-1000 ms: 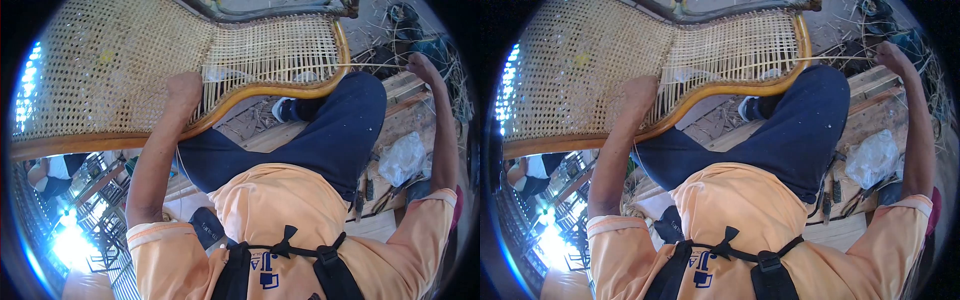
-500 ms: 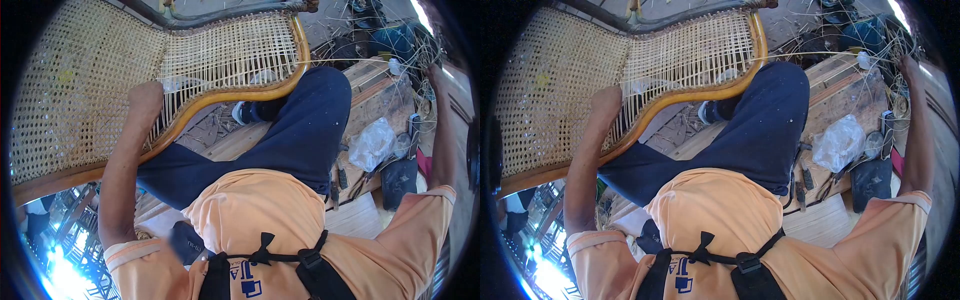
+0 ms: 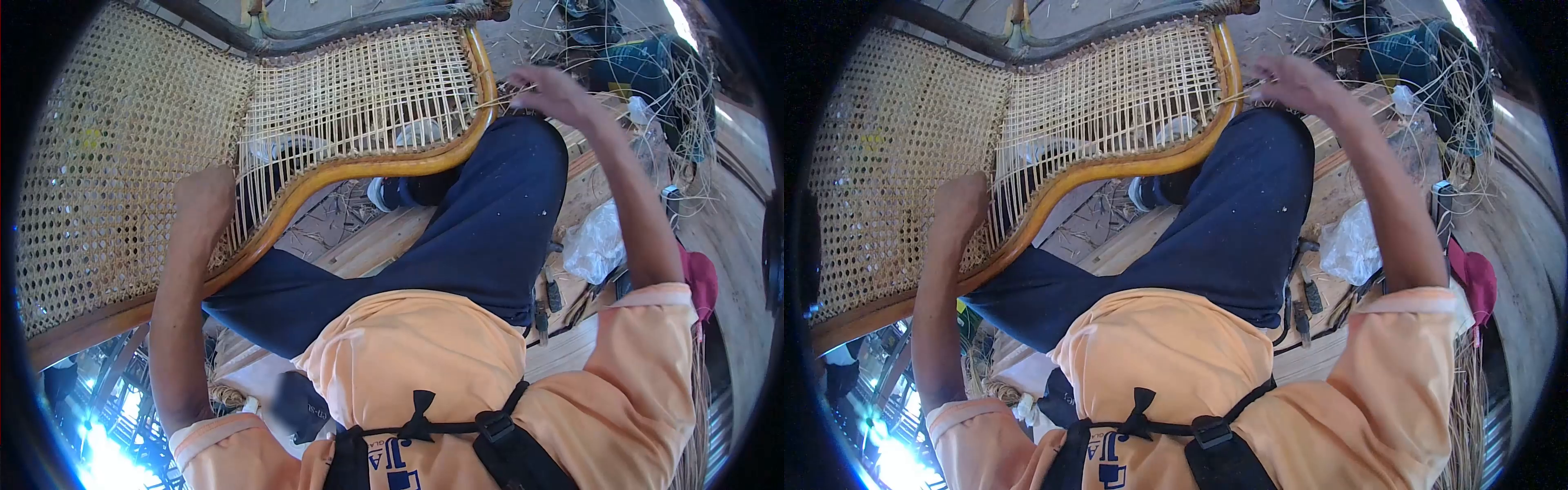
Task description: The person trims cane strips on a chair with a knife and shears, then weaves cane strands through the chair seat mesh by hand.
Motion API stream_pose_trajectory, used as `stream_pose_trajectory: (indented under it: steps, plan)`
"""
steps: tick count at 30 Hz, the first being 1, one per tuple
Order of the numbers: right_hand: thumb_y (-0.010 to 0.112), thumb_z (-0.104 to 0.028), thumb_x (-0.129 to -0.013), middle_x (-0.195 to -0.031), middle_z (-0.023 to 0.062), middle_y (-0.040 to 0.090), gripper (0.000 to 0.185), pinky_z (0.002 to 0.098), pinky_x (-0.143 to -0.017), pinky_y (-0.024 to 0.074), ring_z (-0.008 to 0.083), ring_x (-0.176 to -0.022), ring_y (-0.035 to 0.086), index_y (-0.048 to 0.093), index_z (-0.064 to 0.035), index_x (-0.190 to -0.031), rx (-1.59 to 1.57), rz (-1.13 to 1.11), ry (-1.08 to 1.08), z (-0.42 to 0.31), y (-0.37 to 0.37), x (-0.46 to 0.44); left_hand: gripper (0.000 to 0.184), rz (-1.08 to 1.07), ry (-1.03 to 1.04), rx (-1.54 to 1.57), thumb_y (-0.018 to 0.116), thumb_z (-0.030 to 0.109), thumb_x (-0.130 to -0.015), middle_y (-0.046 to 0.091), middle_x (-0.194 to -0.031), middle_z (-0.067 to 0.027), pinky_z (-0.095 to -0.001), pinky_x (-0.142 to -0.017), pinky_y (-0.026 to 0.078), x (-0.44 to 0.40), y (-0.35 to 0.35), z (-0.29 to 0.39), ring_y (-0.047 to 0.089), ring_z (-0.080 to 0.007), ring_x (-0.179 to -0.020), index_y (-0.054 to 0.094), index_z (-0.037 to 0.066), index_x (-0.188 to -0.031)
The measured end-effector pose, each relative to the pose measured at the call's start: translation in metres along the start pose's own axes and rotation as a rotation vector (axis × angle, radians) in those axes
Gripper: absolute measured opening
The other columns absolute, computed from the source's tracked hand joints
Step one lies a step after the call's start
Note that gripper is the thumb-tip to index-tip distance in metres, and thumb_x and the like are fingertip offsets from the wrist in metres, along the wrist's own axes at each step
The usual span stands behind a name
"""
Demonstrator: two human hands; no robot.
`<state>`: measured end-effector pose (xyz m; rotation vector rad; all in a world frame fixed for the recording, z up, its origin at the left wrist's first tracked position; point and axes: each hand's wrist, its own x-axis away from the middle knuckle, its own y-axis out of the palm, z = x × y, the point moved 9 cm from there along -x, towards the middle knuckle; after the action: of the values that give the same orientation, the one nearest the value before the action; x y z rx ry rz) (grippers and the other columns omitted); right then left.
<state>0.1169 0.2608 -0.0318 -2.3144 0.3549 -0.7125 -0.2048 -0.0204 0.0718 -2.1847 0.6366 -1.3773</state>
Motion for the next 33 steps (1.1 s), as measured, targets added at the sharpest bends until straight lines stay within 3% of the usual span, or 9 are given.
stream_pose_trajectory:
  steps: [4,8,10,14,16,20,24,26,33]
  plan:
    - [0.069,-0.026,-0.08,-0.08,0.0048,0.062,0.032,0.028,-0.07,0.0451,0.0114,-0.077,0.055,0.063,-0.0003,-0.098,-0.227,-0.357,0.129,0.031,0.054,-0.017,0.016,0.051,0.001,-0.022,0.047,0.008,-0.08,0.065,-0.08,-0.0202,-0.0453,-0.067,0.051,0.015,-0.008,-0.005,0.065,-0.0349,-0.077,0.062,0.002,-0.08]
    - [0.063,-0.027,-0.084,-0.064,0.0001,0.05,0.03,0.028,-0.058,0.0398,0.0087,-0.063,0.044,0.059,0.0021,-0.077,-0.334,-0.321,0.148,0.041,0.054,-0.013,0.017,0.102,0.007,-0.044,0.048,0.007,-0.08,0.066,-0.078,-0.0192,-0.0446,-0.064,0.051,0.015,-0.015,0.0,0.066,-0.0332,-0.075,0.064,0.002,-0.076]
    - [0.061,-0.026,-0.085,-0.061,-0.0011,0.048,0.03,0.0278,-0.055,0.0387,0.0077,-0.061,0.042,0.056,0.0016,-0.075,-0.161,-0.199,-0.056,0.048,0.042,-0.007,0.017,0.05,-0.041,-0.044,0.05,0.006,-0.079,0.066,-0.077,-0.0185,-0.0441,-0.062,0.052,0.009,-0.018,0.007,0.067,-0.0325,-0.074,0.066,0.002,-0.075]
    - [0.059,-0.028,-0.086,-0.058,-0.0038,0.045,0.027,0.0231,-0.043,0.0318,0.006,-0.05,0.038,0.058,-0.0051,-0.071,-0.19,-0.183,0.319,0.087,0.014,0.02,0.016,0.127,-0.011,-0.082,0.052,0.006,-0.077,0.067,-0.075,-0.0172,-0.0423,-0.059,0.053,-0.012,0.003,0.013,0.067,-0.0324,-0.073,0.068,0.004,-0.074]
    - [0.062,-0.034,-0.087,-0.076,0.0025,0.059,0.027,0.0227,-0.04,0.0316,0.0057,-0.048,0.043,0.064,-0.0063,-0.089,-0.186,-0.289,0.308,0.094,0.012,0.027,0.015,0.118,0.028,-0.087,0.053,0.006,-0.076,0.067,-0.076,-0.0168,-0.0414,-0.059,0.053,-0.018,0.006,0.025,0.067,-0.032,-0.072,0.068,0.004,-0.075]
    - [0.057,-0.038,-0.09,-0.085,-0.0022,0.057,0.043,0.0163,-0.043,0.0284,0.0019,-0.048,0.037,0.059,-0.0063,-0.118,-0.47,0.19,0.381,0.092,-0.067,0.055,0.013,0.08,0.041,-0.08,0.054,0.007,-0.077,0.067,-0.079,-0.0138,-0.0428,-0.061,0.052,-0.017,-0.002,0.026,0.066,-0.0298,-0.075,0.066,0.005,-0.074]
    - [0.052,-0.038,-0.092,-0.091,-0.0001,0.056,0.04,0.0209,-0.055,0.0358,0.0058,-0.062,0.042,0.059,-0.0079,-0.118,-0.287,0.454,0.182,0.07,-0.129,0.057,0.012,0.394,0.17,0.124,0.054,0.014,-0.081,0.06,-0.083,-0.0115,-0.0434,-0.07,0.048,-0.017,-0.046,0.07,0.06,-0.0303,-0.081,0.06,0.005,-0.079]
    - [0.047,-0.034,-0.094,-0.087,-0.0008,0.053,0.037,0.0257,-0.066,0.0386,0.0095,-0.074,0.043,0.059,-0.0073,-0.118,-0.223,0.361,0.329,0.035,-0.124,0.053,0.013,0.413,0.269,0.408,0.055,0.018,-0.082,0.058,-0.083,-0.0118,-0.0426,-0.073,0.046,-0.036,-0.068,0.123,0.057,-0.0311,-0.082,0.059,0.006,-0.081]
    - [0.051,-0.019,-0.092,-0.09,0.0076,0.066,0.027,0.0326,-0.077,0.0489,0.0193,-0.079,0.06,0.061,-0.0059,-0.113,-0.168,-0.017,0.051,0.006,-0.029,0.011,0.017,0.538,0.333,0.87,0.055,0.022,-0.083,0.059,-0.086,-0.0135,-0.042,-0.075,0.047,-0.089,-0.114,0.271,0.059,-0.0313,-0.086,0.063,0.008,-0.09]
